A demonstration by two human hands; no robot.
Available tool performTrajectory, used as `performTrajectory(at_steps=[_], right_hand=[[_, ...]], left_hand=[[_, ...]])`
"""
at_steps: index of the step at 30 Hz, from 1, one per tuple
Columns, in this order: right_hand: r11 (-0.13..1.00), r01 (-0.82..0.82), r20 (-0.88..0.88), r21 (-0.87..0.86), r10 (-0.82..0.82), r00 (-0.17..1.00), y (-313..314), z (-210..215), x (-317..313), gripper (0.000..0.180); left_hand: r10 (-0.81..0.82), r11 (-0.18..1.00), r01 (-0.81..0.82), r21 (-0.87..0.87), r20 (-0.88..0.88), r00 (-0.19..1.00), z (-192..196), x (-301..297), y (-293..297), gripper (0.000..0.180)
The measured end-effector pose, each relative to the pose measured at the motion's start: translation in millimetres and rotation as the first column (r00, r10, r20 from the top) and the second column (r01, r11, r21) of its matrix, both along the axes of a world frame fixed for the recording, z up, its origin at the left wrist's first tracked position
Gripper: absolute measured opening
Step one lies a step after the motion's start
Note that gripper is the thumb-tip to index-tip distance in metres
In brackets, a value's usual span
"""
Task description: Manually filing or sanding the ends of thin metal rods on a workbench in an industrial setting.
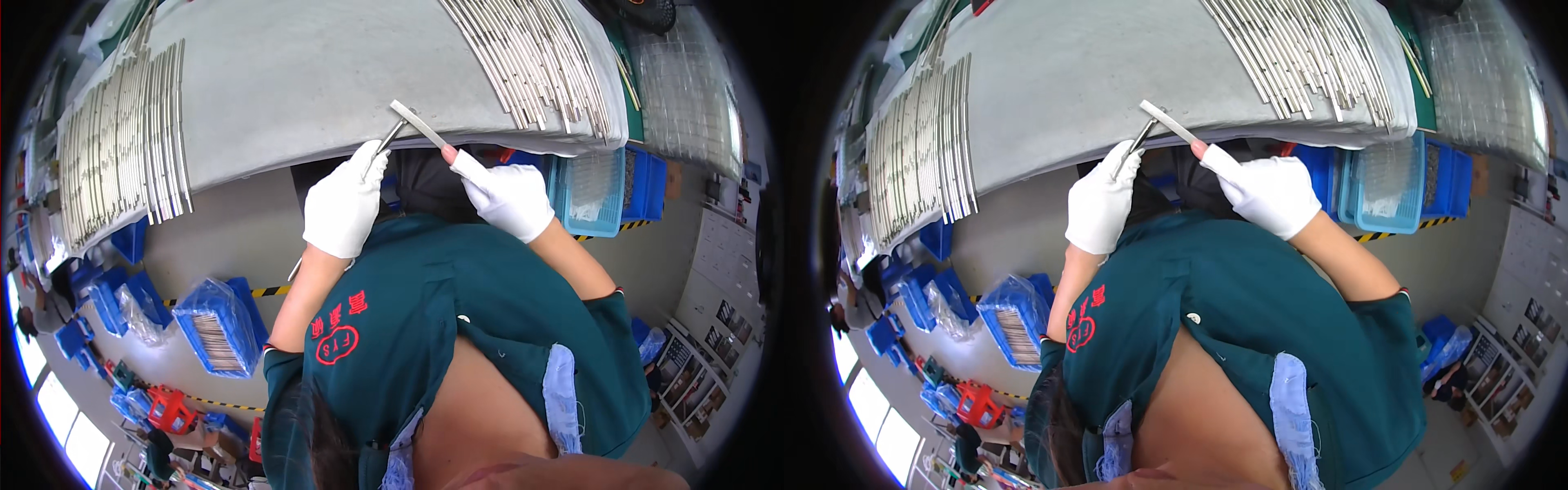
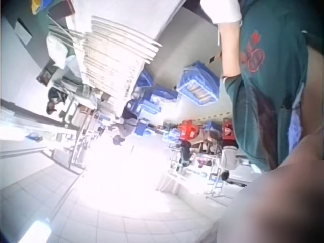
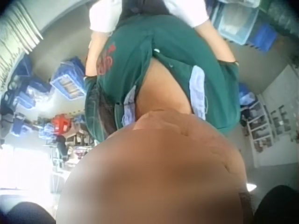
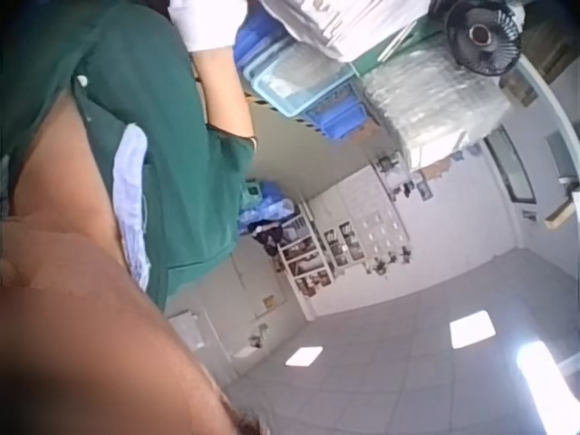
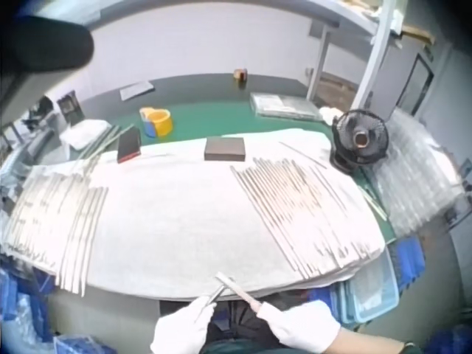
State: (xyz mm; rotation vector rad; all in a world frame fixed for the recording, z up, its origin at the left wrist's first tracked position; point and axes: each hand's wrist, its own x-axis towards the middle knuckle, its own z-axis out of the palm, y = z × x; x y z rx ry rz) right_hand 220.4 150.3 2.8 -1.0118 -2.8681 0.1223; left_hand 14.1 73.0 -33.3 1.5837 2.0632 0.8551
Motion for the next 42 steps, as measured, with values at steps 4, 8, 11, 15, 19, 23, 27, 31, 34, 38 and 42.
performTrajectory(at_steps=[4, 8, 11, 15, 19, 23, 27, 31, 34, 38, 42], right_hand=[[0.998, 0.062, -0.021, 0.008, -0.062, 0.998, 10.8, 2.1, -16.4, 0.046], [0.999, 0.028, -0.074, 0.017, -0.026, 0.997, 12.7, -5.7, -9.4, 0.047], [0.999, 0.022, -0.184, 0.025, -0.018, 0.983, 1.1, -7.8, 4.0, 0.048], [0.996, -0.023, 0.052, 0.086, 0.019, 0.999, -0.1, -7.3, -0.8, 0.054], [0.994, -0.013, -0.031, 0.107, 0.017, 0.999, 7.3, -16.1, -24.7, 0.051], [0.999, -0.015, 0.031, 0.043, 0.013, 0.999, -2.8, -6.1, -5.6, 0.049], [0.997, 0.013, 0.021, 0.082, -0.015, 1.0, 6.9, -6.7, -18.8, 0.048], [0.999, 0.035, 0.032, 0.041, -0.037, 0.999, -0.8, -8.0, -17.4, 0.051], [0.998, -0.016, 0.03, 0.067, 0.014, 0.999, -2.7, -16.4, -2.8, 0.053], [0.992, 0.051, 0.003, 0.116, -0.052, 0.999, 9.1, -9.7, -25.8, 0.047], [0.999, 0.008, -0.011, 0.038, -0.008, 1.0, -6.8, -19.9, -10.1, 0.052]], left_hand=[[-0.019, 0.999, 0.019, -0.036, -0.015, 1.0, 2.9, -0.3, 1.5, 0.023], [-0.016, 0.999, 0.016, -0.037, 0.009, 1.0, -0.2, -0.7, 0.2, 0.026], [0.004, 0.994, 0.014, -0.107, 0.172, 0.985, -1.8, -3.7, 2.0, 0.028], [0.05, 0.971, 0.025, -0.237, 0.304, 0.951, 7.6, -4.9, 5.4, 0.029], [0.008, 0.969, 0.06, -0.239, 0.274, 0.962, 6.2, -8.6, 5.2, 0.029], [-0.212, 0.977, 0.211, 0.028, 0.212, 0.954, -19.0, -15.4, -1.8, 0.025], [-0.012, 0.981, 0.089, -0.175, 0.4, 0.917, -3.2, -8.6, 3.3, 0.026], [-0.235, 0.971, 0.229, 0.073, 0.094, 0.967, -22.5, -14.5, -1.2, 0.025], [-0.11, 0.981, 0.157, -0.113, 0.339, 0.934, -14.8, -8.6, -0.2, 0.025], [0.056, 0.989, 0.036, -0.144, 0.59, 0.806, -12.2, -7.0, 1.9, 0.03], [-0.021, 0.997, 0.064, -0.053, 0.582, 0.813, -20.5, -5.2, 1.6, 0.031]])
